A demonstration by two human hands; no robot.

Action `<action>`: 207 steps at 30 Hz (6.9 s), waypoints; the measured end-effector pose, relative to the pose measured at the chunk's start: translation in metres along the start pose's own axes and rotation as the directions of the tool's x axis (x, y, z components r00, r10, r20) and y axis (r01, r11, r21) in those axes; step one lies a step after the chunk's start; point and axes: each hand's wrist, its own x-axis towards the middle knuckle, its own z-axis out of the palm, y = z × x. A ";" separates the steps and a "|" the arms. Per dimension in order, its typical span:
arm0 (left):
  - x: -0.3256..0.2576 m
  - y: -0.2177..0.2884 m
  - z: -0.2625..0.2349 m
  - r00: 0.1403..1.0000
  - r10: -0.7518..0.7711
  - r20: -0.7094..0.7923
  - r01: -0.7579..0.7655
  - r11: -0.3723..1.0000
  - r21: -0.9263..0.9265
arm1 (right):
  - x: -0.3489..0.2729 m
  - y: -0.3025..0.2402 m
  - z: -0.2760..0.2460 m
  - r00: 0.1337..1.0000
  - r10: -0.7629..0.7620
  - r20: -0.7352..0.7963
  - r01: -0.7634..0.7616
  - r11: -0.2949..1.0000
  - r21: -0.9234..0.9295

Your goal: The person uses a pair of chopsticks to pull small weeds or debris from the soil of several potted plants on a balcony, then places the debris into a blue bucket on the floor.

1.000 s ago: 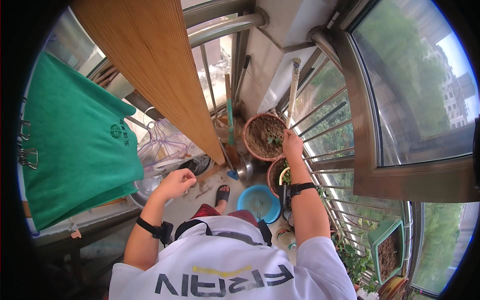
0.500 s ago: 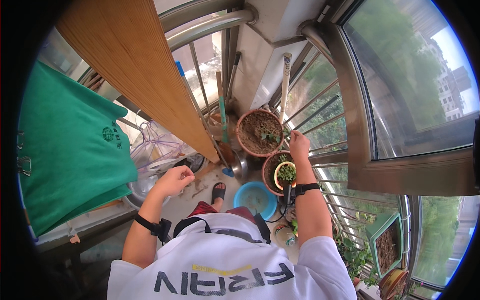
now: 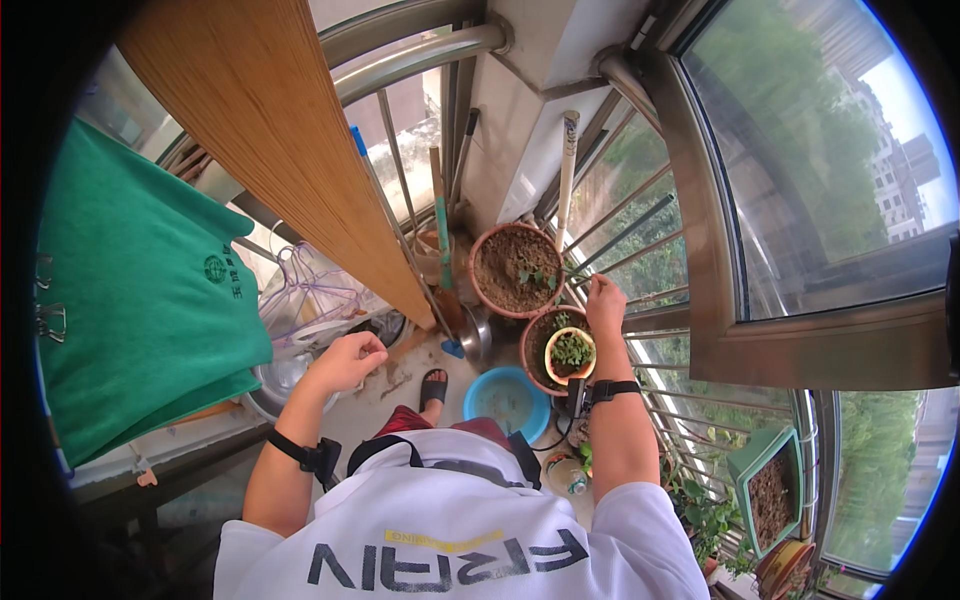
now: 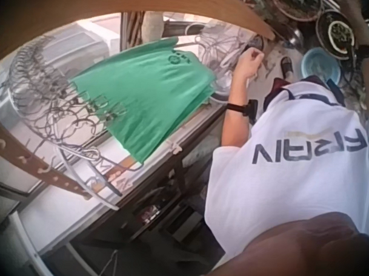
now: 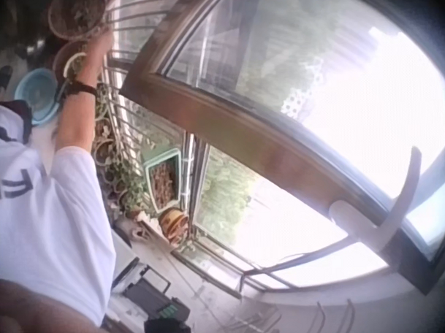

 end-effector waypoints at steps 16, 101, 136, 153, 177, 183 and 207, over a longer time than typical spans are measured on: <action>0.001 0.002 0.002 1.000 0.026 0.017 -0.026 1.000 0.004 | -0.004 -0.015 -0.014 1.000 -0.022 0.007 0.022 1.000 0.010; 0.001 0.013 0.002 0.996 0.006 0.092 -0.009 1.000 0.027 | -0.088 -0.052 -0.059 0.994 -0.070 0.081 0.055 0.984 0.172; 0.003 0.025 0.014 0.994 -0.028 0.106 0.019 0.996 0.084 | -0.110 0.000 -0.027 0.996 0.033 0.082 -0.034 0.999 0.014; 0.010 0.018 0.015 0.992 -0.016 0.129 0.010 0.999 0.049 | -0.108 -0.011 -0.024 0.987 0.003 0.162 -0.011 0.999 0.046; -0.015 -0.003 -0.005 0.998 -0.057 -0.013 0.057 0.998 -0.005 | 0.012 -0.026 0.008 0.995 0.036 0.090 -0.034 0.999 -0.021; -0.012 -0.005 -0.006 0.997 -0.072 -0.011 0.072 0.997 0.000 | 0.046 -0.055 -0.030 0.991 -0.084 -0.101 0.087 0.996 0.024; -0.015 -0.007 -0.004 0.994 -0.104 -0.018 0.105 0.994 0.022 | 0.035 -0.021 0.058 0.991 -0.054 0.124 0.054 0.999 0.008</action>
